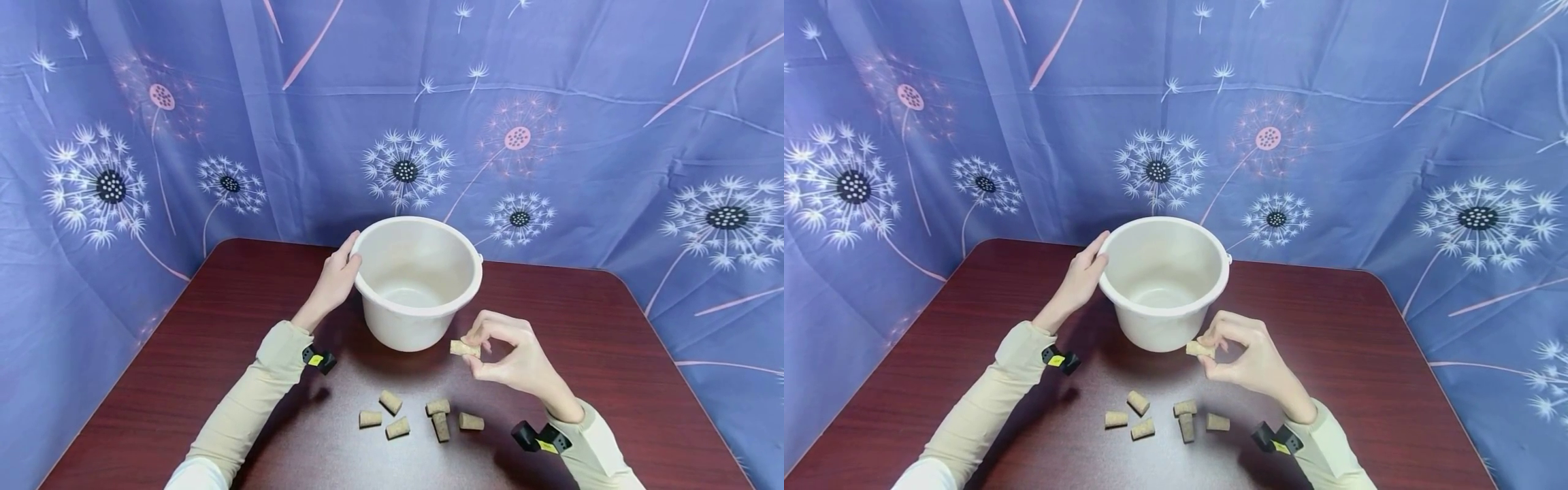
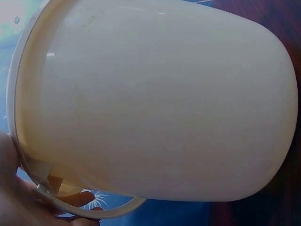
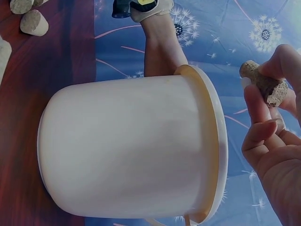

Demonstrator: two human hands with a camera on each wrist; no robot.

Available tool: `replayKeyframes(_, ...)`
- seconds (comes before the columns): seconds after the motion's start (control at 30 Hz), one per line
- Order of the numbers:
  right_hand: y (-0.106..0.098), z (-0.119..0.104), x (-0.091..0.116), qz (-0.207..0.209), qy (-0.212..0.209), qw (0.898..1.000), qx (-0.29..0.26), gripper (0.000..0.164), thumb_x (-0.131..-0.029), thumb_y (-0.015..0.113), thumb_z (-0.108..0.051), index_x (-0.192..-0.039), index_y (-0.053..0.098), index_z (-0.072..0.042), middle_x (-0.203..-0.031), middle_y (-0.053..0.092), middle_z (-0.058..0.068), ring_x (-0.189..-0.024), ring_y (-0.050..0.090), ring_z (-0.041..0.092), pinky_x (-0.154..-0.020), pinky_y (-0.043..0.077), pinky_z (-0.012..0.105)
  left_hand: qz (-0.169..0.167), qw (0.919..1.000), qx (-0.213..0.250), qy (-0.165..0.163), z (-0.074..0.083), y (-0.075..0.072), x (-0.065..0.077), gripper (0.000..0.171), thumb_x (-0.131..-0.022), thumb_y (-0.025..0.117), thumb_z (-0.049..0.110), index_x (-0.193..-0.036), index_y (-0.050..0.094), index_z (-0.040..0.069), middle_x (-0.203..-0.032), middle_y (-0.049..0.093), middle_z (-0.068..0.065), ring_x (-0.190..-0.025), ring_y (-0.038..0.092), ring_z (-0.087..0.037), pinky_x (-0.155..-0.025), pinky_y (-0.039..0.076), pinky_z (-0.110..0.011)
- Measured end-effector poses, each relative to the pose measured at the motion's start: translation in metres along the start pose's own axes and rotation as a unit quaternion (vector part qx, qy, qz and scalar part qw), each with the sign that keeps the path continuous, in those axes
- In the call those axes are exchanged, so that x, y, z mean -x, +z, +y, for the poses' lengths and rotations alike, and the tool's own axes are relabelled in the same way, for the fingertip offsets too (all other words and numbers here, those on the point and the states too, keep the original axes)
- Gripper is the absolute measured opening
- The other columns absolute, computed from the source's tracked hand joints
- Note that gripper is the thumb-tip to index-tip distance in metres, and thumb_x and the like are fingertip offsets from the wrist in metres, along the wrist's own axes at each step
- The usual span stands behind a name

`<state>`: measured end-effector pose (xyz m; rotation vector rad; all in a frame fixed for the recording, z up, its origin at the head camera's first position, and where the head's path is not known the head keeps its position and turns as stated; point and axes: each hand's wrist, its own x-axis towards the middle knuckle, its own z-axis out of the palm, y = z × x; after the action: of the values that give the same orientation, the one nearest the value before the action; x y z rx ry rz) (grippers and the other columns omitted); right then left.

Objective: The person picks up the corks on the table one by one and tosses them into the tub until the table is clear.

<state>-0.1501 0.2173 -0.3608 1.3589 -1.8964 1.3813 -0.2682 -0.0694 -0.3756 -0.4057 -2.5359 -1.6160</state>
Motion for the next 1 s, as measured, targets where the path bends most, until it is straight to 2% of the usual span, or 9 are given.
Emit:
replayKeyframes(0.17, 0.0, -0.001, -0.003, 0.005, -0.003, 1.0, 0.006, 0.011, -0.074, 0.069, 0.003, -0.078, 0.065, -0.005, -0.072, 0.059, 0.005, -0.063, 0.047, 0.006, -0.05, 0.036, 0.018, 0.0, 1.0, -0.001, -0.004, -0.002, 0.0, 0.0, 0.056, -0.098, 0.036, 0.019, -0.153, 0.029, 0.01, -0.155, 0.034, -0.011, -0.139, 0.038, -0.022, -0.113, 0.034, -0.04)
replayKeyframes(0.27, 0.0, 0.0, -0.004, 0.006, -0.002, 1.0, 0.006, 0.01, -0.074, 0.069, 0.003, -0.078, 0.065, -0.005, -0.072, 0.06, 0.006, -0.065, 0.048, 0.004, -0.05, 0.036, 0.018, 0.0, 1.0, 0.001, -0.001, -0.002, -0.001, 0.0, 0.056, -0.098, 0.036, 0.019, -0.153, 0.028, 0.009, -0.156, 0.033, -0.012, -0.14, 0.038, -0.023, -0.112, 0.035, -0.041)
replayKeyframes(0.37, 0.0, 0.001, -0.003, 0.006, 0.001, 1.0, 0.002, 0.013, -0.072, 0.069, 0.006, -0.079, 0.065, -0.004, -0.073, 0.061, 0.007, -0.065, 0.048, 0.004, -0.05, 0.036, 0.02, -0.001, 1.0, 0.002, -0.001, -0.002, -0.001, 0.0, 0.056, -0.098, 0.036, 0.019, -0.153, 0.028, 0.01, -0.155, 0.033, -0.011, -0.139, 0.039, -0.023, -0.112, 0.035, -0.041)
replayKeyframes(0.6, -0.001, 0.005, -0.001, 0.008, 0.008, 1.0, 0.001, 0.033, -0.057, 0.068, 0.018, -0.081, 0.067, -0.004, -0.076, 0.063, 0.005, -0.066, 0.049, 0.004, -0.05, 0.037, 0.021, 0.0, 1.0, 0.006, 0.001, 0.0, -0.001, 0.0, 0.056, -0.098, 0.036, 0.019, -0.153, 0.028, 0.011, -0.155, 0.034, -0.011, -0.138, 0.041, -0.024, -0.11, 0.038, -0.042)
replayKeyframes(0.87, -0.001, 0.01, 0.001, 0.014, 0.008, 1.0, 0.009, 0.032, -0.057, 0.068, 0.017, -0.082, 0.068, -0.003, -0.076, 0.064, 0.006, -0.066, 0.05, 0.004, -0.05, 0.037, 0.02, 0.004, 1.0, 0.006, -0.003, 0.001, -0.001, 0.0, 0.055, -0.098, 0.037, 0.019, -0.153, 0.03, 0.012, -0.153, 0.037, -0.013, -0.134, 0.046, -0.024, -0.108, 0.04, -0.042)
replayKeyframes(1.0, -0.002, 0.013, 0.003, 0.015, 0.012, 1.0, 0.01, 0.032, -0.057, 0.069, 0.016, -0.082, 0.068, -0.003, -0.077, 0.064, 0.006, -0.066, 0.05, 0.004, -0.051, 0.037, 0.02, 0.002, 0.9999, 0.01, -0.006, 0.0, 0.0, 0.001, 0.055, -0.098, 0.037, 0.019, -0.153, 0.029, 0.011, -0.154, 0.035, -0.012, -0.136, 0.044, -0.024, -0.109, 0.039, -0.042)
